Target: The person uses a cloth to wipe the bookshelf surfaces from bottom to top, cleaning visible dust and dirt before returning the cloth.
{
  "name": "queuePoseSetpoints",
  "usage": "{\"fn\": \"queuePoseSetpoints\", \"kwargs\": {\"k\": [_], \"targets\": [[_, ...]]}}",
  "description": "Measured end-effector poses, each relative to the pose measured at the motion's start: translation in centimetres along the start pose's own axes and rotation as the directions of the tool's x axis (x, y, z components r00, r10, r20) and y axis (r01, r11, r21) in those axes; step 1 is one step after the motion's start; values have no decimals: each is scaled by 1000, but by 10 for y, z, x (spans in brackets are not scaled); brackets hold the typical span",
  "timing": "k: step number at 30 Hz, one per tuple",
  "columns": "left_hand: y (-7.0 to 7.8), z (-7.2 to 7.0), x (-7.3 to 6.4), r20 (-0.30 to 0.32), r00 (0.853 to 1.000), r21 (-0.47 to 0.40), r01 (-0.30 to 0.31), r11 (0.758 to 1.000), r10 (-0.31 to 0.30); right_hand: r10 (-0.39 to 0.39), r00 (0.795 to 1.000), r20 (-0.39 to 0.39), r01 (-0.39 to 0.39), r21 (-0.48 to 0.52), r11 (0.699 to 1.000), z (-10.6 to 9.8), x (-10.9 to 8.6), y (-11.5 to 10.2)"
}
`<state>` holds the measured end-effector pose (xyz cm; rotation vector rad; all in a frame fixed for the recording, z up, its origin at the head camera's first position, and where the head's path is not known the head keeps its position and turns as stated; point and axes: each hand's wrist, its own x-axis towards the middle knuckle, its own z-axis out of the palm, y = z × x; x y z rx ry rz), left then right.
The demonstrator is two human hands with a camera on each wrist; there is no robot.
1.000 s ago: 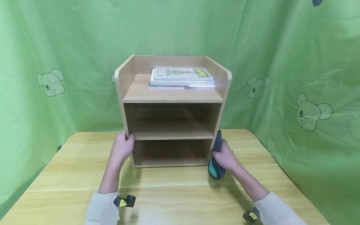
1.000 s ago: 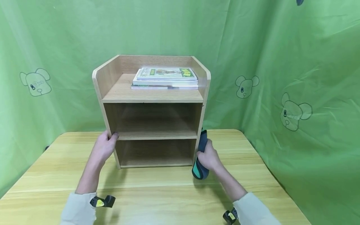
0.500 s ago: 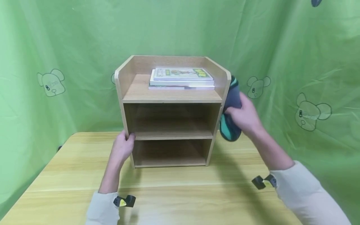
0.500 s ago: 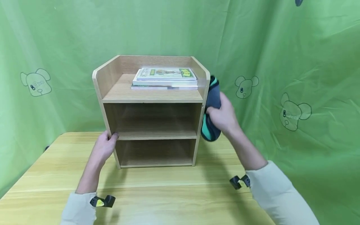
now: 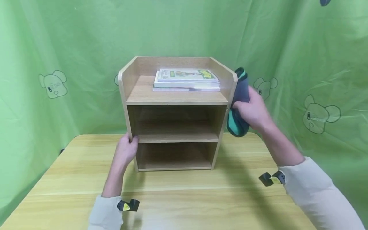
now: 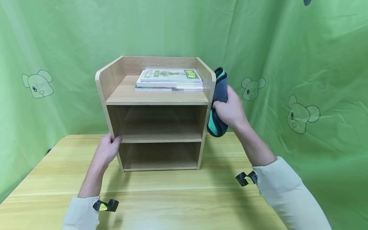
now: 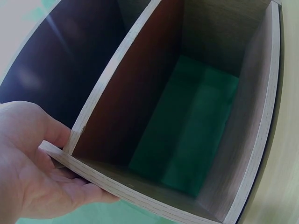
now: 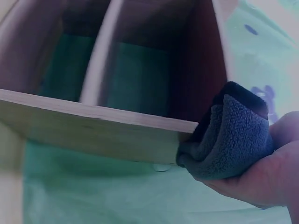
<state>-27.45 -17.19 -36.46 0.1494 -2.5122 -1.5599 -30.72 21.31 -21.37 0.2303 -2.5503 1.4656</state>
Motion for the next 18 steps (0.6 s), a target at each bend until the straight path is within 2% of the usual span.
{"fn": "queuePoseSetpoints", "kwargs": {"k": [5, 12, 18], "targets": [[-1, 0, 0, 2, 1000, -6, 6, 1000, -6, 60, 992, 108, -60, -2, 998, 21, 0, 41], [-1, 2, 1, 12, 1000, -13, 9, 1000, -8, 103, 982, 160, -91, -79, 993, 57, -11, 109], [0, 0, 1, 9, 1000, -6, 15, 1000, -15, 136, 962, 237, -118, -90, 989, 85, -25, 153]]}}
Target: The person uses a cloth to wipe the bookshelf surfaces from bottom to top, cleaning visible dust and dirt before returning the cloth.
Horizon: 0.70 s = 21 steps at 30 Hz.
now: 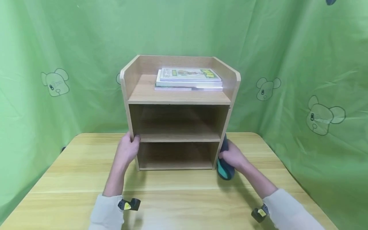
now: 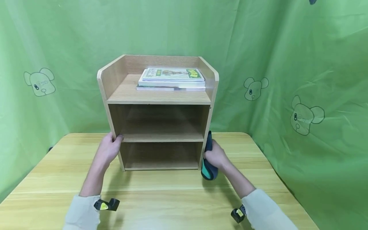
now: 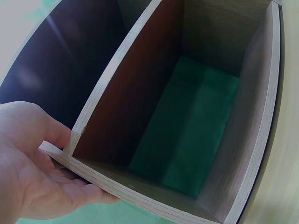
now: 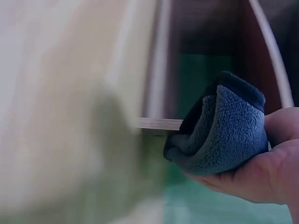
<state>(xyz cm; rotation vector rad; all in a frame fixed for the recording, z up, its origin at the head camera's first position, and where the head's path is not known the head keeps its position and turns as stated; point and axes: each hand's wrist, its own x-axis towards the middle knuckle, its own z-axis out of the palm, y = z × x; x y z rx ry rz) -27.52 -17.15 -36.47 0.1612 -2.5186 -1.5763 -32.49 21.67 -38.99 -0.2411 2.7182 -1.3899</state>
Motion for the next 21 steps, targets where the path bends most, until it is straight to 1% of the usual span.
{"fn": "queuePoseSetpoints", "kwargs": {"k": [3, 6, 8, 12, 14, 15, 17, 21], "targets": [[1, 0, 0, 2, 1000, 0, 0, 1000, 0, -7, 999, 51, 5, 27, 1000, 10, 0, 17], [1, 0, 1, -3, 1000, 4, 2, 1000, -2, -19, 995, 95, 15, 42, 999, 14, 2, 26], [1, 0, 1, -9, 1000, 4, 5, 1000, -4, -24, 991, 128, 19, 38, 999, 14, 1, 27], [1, 1, 0, -13, 1000, 8, -2, 1000, 2, -17, 979, 201, 9, 38, 999, 8, -6, 20], [1, 1, 0, -9, 1000, 5, -4, 1000, 4, -24, 975, 219, 17, 33, 999, 4, -9, 15], [1, 1, 0, -9, 1000, 6, -4, 1000, 4, -31, 975, 220, 24, 34, 999, 1, -11, 11], [1, 1, 0, -5, 1000, 1, 1, 1000, -1, -22, 983, 185, 23, -2, 1000, -6, -14, 0], [1, -1, -1, 1, 1000, -3, 7, 1000, -7, -23, 996, 91, 31, -85, 996, -22, -15, -32]]}}
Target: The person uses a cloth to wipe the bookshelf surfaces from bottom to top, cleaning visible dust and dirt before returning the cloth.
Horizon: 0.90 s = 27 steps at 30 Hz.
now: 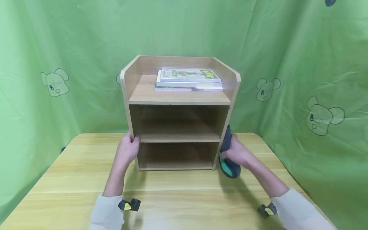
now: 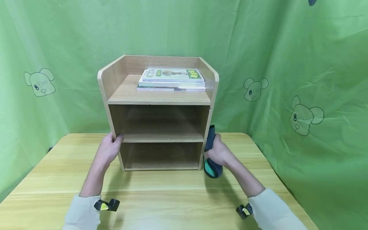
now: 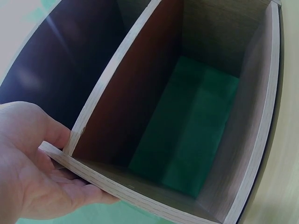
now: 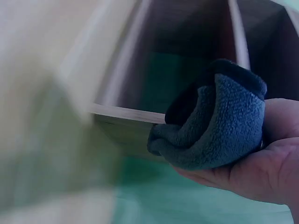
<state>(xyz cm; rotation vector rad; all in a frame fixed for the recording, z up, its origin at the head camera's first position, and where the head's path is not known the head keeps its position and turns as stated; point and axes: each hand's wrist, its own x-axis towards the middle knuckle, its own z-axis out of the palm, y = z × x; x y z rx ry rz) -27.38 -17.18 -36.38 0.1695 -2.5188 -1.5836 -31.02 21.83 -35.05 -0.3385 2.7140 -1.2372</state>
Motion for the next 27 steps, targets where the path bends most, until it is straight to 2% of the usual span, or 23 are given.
{"fn": "queuePoseSetpoints", "kwargs": {"k": [4, 10, 12, 16, 18, 19, 22, 27], "targets": [[0, 0, -1, -2, 1000, 2, 4, 1000, -4, -34, 996, -78, 29, -71, 997, -27, -1, -34], [0, 1, 1, 0, 1000, 3, 7, 1000, -7, -61, 978, -198, 55, -34, 998, -68, -13, -86], [1, 1, 1, -1, 1000, 6, 10, 1000, -10, -81, 960, -269, 80, -15, 997, -79, -18, -101], [1, 0, 0, -7, 1000, 12, 11, 1000, -11, -132, 900, -416, 141, -8, 990, -92, -27, -121], [1, 0, 0, -9, 1000, 11, 8, 1000, -8, -156, 874, -460, 167, -17, 986, -94, -29, -126], [0, 0, 0, -9, 1000, 11, 7, 1000, -7, -162, 867, -471, 175, -16, 984, -95, -29, -128], [0, 0, 0, -8, 1000, 5, 2, 1000, -2, -146, 871, -468, 174, 17, 985, -95, -27, -127], [0, 1, 0, -7, 1000, -12, -2, 1000, 2, -83, 917, -390, 130, 95, 987, -92, -17, -113]]}}
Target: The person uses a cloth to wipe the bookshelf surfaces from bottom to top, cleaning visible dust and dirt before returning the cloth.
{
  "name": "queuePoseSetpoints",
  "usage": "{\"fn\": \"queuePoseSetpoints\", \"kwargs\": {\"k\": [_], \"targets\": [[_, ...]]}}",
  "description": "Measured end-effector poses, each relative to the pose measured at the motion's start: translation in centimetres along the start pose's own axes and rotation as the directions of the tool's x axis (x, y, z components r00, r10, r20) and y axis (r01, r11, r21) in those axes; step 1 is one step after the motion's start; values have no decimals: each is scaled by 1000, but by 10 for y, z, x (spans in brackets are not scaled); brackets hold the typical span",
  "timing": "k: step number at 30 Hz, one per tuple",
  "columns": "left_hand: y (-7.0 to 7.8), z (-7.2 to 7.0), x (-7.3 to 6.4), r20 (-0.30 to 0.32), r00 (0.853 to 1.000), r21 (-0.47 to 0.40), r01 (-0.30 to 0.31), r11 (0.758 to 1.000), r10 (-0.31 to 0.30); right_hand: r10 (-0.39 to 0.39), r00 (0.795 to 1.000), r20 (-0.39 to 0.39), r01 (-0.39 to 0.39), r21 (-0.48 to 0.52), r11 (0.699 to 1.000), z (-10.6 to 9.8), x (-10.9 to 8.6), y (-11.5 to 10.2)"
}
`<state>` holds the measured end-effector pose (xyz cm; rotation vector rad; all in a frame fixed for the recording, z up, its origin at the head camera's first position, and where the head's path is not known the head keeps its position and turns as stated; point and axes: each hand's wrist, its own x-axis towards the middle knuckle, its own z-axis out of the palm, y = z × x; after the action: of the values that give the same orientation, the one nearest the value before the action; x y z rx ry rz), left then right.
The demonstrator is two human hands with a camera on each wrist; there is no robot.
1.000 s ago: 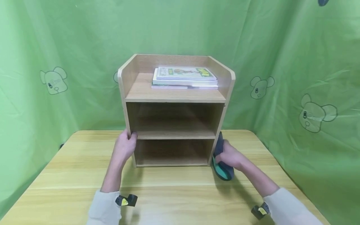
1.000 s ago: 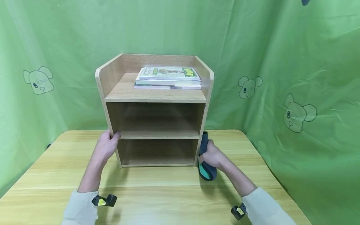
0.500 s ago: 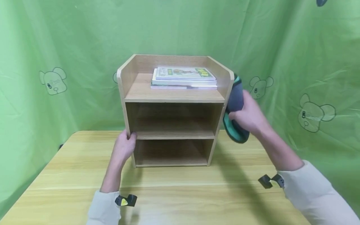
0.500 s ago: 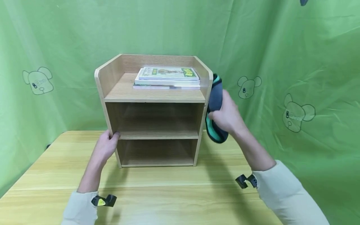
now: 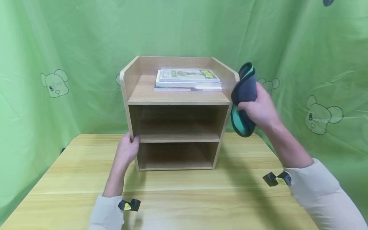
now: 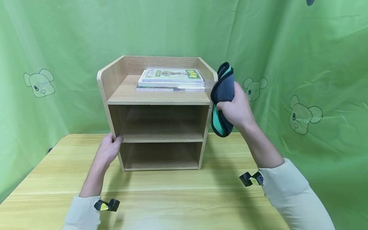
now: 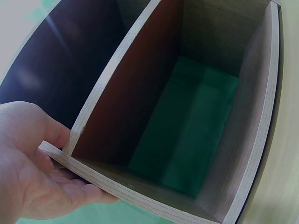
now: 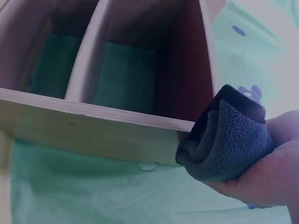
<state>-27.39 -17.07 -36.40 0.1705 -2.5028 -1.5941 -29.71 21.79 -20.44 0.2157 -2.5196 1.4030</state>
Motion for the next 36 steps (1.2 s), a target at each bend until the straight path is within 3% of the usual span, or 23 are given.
{"fn": "queuePoseSetpoints", "kwargs": {"k": [11, 20, 24, 30, 36], "targets": [[1, 1, 2, -1, 1000, 6, -2, 1000, 2, 23, 985, 172, -11, -68, 998, 36, -3, 62], [-2, 2, 1, -8, 1000, 25, -1, 1000, 1, 126, 949, 291, -102, -95, 990, 87, -25, 144], [-3, 2, 1, 0, 1000, 21, -2, 1000, 2, 173, 926, 335, -147, -101, 984, 104, -38, 170], [-1, 1, 0, 1, 1000, 14, -4, 1000, 4, 196, 906, 376, -148, -154, 977, 106, -43, 180], [0, 0, 0, -6, 1000, 14, -6, 1000, 6, 273, 834, 479, -249, -115, 962, 98, -48, 176]]}}
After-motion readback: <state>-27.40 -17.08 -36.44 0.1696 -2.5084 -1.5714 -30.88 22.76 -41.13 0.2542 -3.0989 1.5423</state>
